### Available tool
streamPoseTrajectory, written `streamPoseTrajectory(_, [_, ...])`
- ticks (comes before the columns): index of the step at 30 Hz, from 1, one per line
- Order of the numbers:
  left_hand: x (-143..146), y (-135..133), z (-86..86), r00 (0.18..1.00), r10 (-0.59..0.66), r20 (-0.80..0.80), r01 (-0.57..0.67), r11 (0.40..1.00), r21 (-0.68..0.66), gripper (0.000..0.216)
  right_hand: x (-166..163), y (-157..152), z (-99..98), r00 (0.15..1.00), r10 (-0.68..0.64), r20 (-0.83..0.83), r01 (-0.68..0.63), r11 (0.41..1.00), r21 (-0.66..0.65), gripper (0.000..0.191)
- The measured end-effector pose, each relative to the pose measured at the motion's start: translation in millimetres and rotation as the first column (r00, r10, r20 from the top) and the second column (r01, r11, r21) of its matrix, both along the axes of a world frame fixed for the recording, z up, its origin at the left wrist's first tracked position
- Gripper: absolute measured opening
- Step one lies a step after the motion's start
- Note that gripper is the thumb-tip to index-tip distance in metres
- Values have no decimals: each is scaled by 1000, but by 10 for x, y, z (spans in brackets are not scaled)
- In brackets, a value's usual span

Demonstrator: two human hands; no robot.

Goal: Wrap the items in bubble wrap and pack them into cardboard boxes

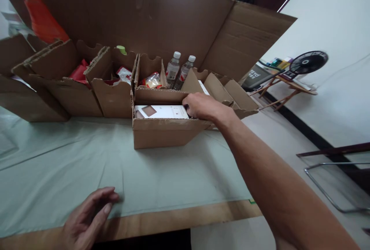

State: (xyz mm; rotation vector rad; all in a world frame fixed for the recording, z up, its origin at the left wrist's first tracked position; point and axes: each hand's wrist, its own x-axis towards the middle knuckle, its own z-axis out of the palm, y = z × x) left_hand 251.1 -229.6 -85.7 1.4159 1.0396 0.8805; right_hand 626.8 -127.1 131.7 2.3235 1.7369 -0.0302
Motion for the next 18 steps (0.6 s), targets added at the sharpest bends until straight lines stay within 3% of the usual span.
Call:
streamPoseTrajectory(2, [-2, -12, -17, 1000, 3, -10, -3, 1000, -6, 33, 8, -11, 1, 998, 41, -53, -40, 999, 23, 23])
streamPoseTrajectory(5, [-27, 19, -12, 1000, -8, -14, 8, 1000, -24, 32, 38, -304, 112, 995, 18, -98, 11, 957, 289, 26])
streamPoseTrajectory(9, [-65, 275, 179, 991, -108, -79, 114, 991, 70, 32, 73, -1043, 146, 986, -60, -153, 148, 735, 662, 19])
streamPoseTrajectory(12, [66, 599, 437, 968, -187, -169, 218, 958, 185, 48, 133, -1442, -152, 927, -66, -369, 334, 592, 733, 23])
streamPoseTrajectory(14, [298, 822, 585, 964, -188, -187, 228, 948, 220, 63, 168, -1478, -466, 851, -23, -524, 433, 594, 678, 36])
streamPoseTrajectory(18, [971, 1150, 683, 963, -250, -98, 268, 922, 281, 90, 139, -1174, -1004, 693, 113, -712, 451, 702, 551, 68])
